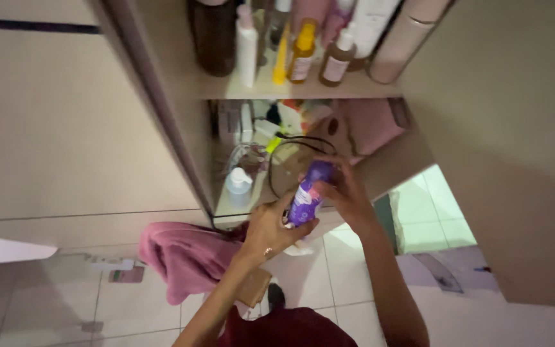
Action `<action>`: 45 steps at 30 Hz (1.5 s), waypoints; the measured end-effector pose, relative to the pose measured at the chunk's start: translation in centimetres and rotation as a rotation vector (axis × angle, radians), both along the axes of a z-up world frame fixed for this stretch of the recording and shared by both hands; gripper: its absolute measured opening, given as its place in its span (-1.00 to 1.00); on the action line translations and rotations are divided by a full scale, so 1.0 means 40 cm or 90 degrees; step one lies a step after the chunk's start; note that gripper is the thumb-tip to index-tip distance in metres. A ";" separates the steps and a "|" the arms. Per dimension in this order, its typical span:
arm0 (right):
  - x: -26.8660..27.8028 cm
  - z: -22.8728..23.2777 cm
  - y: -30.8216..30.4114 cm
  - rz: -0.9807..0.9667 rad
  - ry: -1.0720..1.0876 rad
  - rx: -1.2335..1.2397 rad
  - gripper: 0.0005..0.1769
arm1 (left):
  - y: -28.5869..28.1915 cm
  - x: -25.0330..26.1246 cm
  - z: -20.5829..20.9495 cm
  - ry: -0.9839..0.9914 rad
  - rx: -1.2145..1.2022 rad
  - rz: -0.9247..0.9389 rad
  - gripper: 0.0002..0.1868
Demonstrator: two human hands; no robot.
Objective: The person wipes a small palette with a cloth, places makeup items into a large black organizer bag, and then puts the bag and other accessories into a closet.
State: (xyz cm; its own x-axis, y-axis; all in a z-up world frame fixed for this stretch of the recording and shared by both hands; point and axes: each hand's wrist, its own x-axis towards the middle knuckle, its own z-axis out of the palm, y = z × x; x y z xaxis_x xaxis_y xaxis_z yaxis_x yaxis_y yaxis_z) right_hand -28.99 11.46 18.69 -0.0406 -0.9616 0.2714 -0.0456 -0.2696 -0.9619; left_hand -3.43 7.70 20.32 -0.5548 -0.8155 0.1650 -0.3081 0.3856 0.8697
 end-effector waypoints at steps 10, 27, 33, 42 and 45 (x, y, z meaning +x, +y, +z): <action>-0.088 -0.007 0.166 -0.272 0.024 0.070 -0.38 | 0.014 -0.273 -0.069 -0.092 0.135 -0.167 0.09; -0.187 -0.326 -0.088 -0.780 0.337 -0.117 -0.20 | -0.038 -0.424 -0.399 -0.149 0.003 -0.137 -0.45; -0.154 -0.364 -0.058 -0.783 0.386 -0.113 -0.15 | -0.058 -0.292 -0.399 -0.233 -0.021 -0.107 -0.56; 0.100 -0.391 -0.122 -0.422 0.484 -0.163 -0.50 | -0.021 0.071 -0.425 -0.004 0.077 0.419 -0.46; 0.129 -0.369 -0.313 -0.189 0.725 -0.142 -0.41 | -0.042 0.080 -0.422 0.013 0.059 0.404 -0.10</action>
